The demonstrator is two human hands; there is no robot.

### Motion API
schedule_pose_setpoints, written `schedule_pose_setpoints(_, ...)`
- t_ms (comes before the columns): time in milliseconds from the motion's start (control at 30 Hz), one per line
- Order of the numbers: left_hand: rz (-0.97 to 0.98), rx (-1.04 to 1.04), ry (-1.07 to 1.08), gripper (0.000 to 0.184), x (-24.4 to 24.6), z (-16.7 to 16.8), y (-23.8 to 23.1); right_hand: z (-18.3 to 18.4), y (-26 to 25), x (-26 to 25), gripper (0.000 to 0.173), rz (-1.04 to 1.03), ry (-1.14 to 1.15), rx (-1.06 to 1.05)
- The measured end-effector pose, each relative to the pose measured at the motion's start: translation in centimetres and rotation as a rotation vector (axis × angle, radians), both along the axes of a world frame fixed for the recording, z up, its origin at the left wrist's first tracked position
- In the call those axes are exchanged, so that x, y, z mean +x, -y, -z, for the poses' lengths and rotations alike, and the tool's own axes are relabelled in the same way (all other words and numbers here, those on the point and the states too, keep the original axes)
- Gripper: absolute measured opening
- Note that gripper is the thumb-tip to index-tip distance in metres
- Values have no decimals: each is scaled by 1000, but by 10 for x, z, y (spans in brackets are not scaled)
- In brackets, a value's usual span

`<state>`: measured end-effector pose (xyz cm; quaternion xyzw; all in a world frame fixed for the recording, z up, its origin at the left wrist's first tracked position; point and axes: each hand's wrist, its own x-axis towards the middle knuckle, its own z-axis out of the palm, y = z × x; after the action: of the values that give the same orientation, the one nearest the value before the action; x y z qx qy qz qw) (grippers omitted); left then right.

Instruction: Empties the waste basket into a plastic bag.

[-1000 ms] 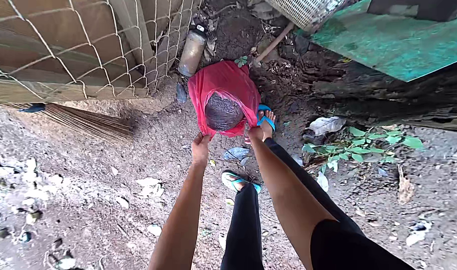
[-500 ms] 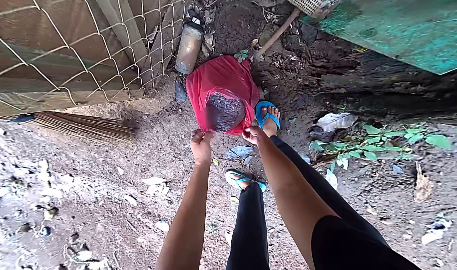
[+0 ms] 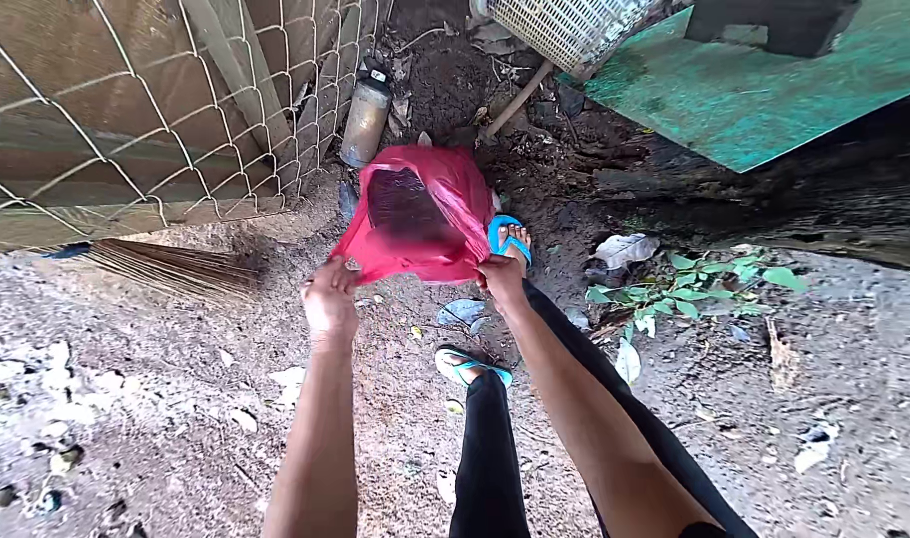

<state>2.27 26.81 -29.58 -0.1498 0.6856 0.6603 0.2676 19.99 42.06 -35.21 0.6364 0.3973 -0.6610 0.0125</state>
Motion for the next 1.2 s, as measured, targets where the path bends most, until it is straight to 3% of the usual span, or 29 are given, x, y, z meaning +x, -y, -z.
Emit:
schedule_pose_setpoints(67,2,-41,55,49,-14,-12,5,-32,-16,-13,11,-65,-10,46)
schedule_pose_setpoints(167,1,-105,222,45,-22,-14,24,-45,-27,-35,18,-486,63,81)
schedule_pose_setpoints(267,-4,-111,420,46,-7,5,44,-46,-4,-44,24,-825,111,76)
schedule_pose_setpoints(467,-35,-213,431,31,-6,18,26,-75,35,-77,28,-954,8,204)
schedule_pose_setpoints(567,-125,-217,411,35,-24,21,37,-67,21,-87,28,-1056,35,127)
schedule_pose_setpoints(767,411,-446,389,33,34,4,20,-63,28,-51,30,-1405,213,35)
schedule_pose_setpoints(833,549,-538,380,35,33,-3,23,-54,5,-35,30,-1401,260,31)
schedule_pose_setpoints(933,472,-666,345,36,37,-6,34,-52,-11,-34,31,-1208,360,110)
schedule_pose_setpoints(1033,392,-659,253,72,53,-17,20,-59,28,-45,30,-1180,319,98)
schedule_pose_setpoints(1067,439,-652,224,72,56,-20,13,-61,36,-49,30,-1159,302,100)
schedule_pose_setpoints(1133,582,-656,330,44,50,-18,0,-63,44,-53,30,-1138,274,113)
schedule_pose_setpoints(1200,665,-655,587,60,38,-6,-11,-62,48,-54,29,-1103,244,164)
